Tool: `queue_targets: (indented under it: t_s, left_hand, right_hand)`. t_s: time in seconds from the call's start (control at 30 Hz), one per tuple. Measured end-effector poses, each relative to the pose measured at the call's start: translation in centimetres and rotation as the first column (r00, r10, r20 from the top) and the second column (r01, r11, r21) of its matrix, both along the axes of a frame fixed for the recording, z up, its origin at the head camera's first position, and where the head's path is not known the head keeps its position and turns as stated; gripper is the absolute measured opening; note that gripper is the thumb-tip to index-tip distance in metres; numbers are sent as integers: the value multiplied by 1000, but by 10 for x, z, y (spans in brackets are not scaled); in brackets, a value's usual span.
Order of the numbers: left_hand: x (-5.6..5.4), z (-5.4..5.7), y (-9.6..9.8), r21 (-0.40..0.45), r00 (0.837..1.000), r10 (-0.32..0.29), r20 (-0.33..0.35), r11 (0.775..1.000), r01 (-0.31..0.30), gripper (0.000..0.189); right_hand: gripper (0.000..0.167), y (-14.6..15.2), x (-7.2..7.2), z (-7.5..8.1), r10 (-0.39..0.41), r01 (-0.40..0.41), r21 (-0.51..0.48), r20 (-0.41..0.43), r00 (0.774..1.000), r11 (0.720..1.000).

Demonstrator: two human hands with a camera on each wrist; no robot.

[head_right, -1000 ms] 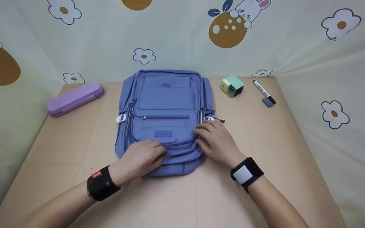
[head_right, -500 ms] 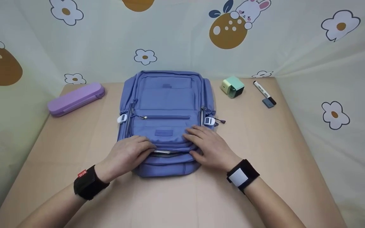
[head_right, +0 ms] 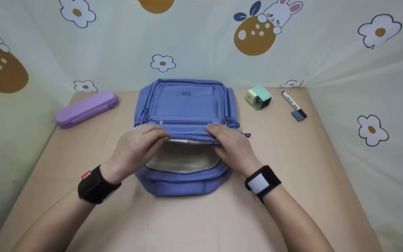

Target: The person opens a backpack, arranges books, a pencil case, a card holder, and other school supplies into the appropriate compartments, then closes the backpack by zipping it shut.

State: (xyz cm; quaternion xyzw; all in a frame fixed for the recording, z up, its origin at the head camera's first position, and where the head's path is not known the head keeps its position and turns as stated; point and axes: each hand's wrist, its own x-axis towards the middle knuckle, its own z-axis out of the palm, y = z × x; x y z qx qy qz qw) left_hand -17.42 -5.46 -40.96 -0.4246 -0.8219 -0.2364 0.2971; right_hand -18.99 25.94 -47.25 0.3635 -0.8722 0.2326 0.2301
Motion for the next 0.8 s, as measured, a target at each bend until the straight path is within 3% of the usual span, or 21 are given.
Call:
queue_targets:
  t_s: [0.2,0.4,0.67,0.8]
  left_hand:
    - [-7,17,-1,25,998,11,-62,1000,-9,10]
    - [-10,27,-4,50,998,15,-66,999,-12,12]
    - [-10,22,-8,43,1000,3,-23,999,-2,16]
    - [-14,17,-23,44,998,57,32,997,-58,31]
  right_hand:
    - [54,-5,-10,16,-59,56,-78,-39,997,995]
    - [39,-11,-18,31,-124,116,-130,-57,991,985]
    - [40,-13,-21,28,-156,149,-141,-40,987,979]
    - [40,-12,-20,26,-165,160,-155,-21,986,975]
